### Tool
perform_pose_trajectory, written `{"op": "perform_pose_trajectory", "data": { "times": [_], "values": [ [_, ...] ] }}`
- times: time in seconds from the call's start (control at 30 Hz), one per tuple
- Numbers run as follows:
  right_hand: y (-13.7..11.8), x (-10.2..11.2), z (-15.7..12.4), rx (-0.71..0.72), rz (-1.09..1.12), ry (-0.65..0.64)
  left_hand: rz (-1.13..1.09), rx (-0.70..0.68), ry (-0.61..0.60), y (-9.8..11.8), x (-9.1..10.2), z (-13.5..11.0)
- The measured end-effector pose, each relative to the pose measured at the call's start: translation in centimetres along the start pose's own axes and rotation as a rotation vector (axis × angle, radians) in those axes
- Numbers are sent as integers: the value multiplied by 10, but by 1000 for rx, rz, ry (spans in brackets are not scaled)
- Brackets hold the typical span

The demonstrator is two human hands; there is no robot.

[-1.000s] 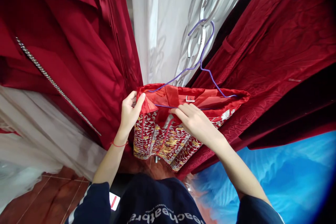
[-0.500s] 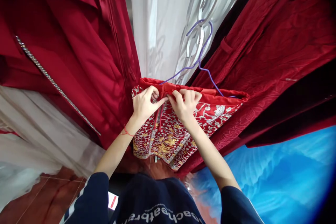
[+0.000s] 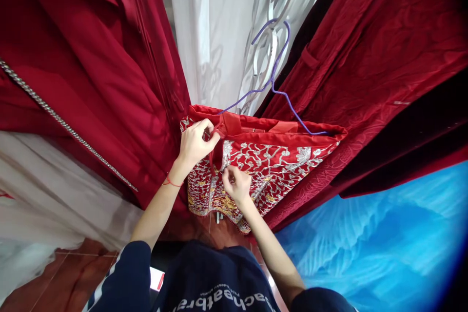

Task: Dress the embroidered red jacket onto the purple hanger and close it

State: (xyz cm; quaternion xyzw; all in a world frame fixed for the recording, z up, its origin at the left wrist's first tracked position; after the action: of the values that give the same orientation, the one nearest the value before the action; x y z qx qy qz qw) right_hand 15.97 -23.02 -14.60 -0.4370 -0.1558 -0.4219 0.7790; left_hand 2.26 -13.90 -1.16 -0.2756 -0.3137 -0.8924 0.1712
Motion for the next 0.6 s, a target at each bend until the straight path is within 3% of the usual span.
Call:
{"op": "perform_pose_trajectory", "data": {
  "times": [0.1,0.2,0.47,0.6],
  "values": [
    [7,-26,-13,-193,-62,-182,-110,-22,-8,-3,5,-1],
    [8,-39,-6,-356,-73,-264,-198,-13,-7,-5,7,-2],
    [8,-63,18,-559,40,-145,-400,-122,-66,-21,9,-24],
    [6,-69,22,-558,148,-148,-661,7,-163,-50,-12,-61]
  ]
}}
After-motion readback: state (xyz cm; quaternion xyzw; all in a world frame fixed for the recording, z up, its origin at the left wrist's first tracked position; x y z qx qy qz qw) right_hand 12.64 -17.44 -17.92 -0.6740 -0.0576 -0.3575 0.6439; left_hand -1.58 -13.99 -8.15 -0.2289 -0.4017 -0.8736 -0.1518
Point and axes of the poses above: each hand's wrist, its own z-axis towards the middle knuckle, its own x-axis out of the back of the hand, y = z × x, the point moved 2 cm from there along z, towards the middle knuckle, and after that the axes turned 5 degrees about -y, right-handed, at the moved point
